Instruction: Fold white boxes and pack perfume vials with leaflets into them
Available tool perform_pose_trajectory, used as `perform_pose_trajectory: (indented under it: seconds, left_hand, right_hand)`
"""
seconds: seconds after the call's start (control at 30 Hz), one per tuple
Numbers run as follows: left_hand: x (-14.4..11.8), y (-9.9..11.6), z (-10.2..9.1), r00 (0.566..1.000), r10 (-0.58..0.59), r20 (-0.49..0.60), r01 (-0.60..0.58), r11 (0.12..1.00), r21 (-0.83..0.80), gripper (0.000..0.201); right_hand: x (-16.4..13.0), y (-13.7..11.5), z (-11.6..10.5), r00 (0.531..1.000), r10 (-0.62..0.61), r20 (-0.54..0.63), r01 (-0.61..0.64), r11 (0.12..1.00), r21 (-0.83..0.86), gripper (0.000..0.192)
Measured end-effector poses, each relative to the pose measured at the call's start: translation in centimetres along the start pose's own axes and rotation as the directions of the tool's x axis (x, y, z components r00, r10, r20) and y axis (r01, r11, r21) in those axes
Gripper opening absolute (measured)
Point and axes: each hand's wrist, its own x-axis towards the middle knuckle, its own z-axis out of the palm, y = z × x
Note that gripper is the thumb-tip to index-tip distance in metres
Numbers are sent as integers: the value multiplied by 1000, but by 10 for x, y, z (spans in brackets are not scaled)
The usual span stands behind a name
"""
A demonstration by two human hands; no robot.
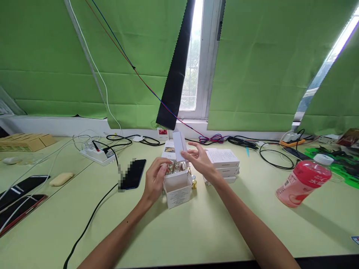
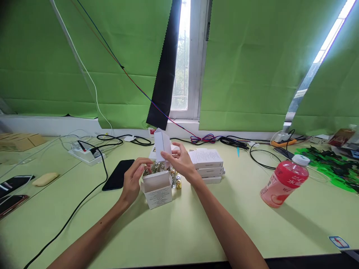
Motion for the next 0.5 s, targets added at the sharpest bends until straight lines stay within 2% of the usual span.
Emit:
perform_pose_trajectory:
  seconds: [0.13,0.2,0.3,0.5]
  left_hand:
    - [16,4,0,986,-167,-2,167,984,-67,38]
    - [26,4,1,975,-222,31,224,967,-123,39]
    - [40,1,3,964,-249,97,263,947,-182,40]
    - [60,-12,11,963,-215,164,237,963,-128,44]
  right_hand:
    - [2,11,7,996,-82,26,81,996,36,68]
    - [4,16,9,992,-124,27,124,992,30,69]
    - [6,24,9,980,-198,17,198,980,15,71]
    - [7,38,9,946,-307,-105,300,951,-79,85]
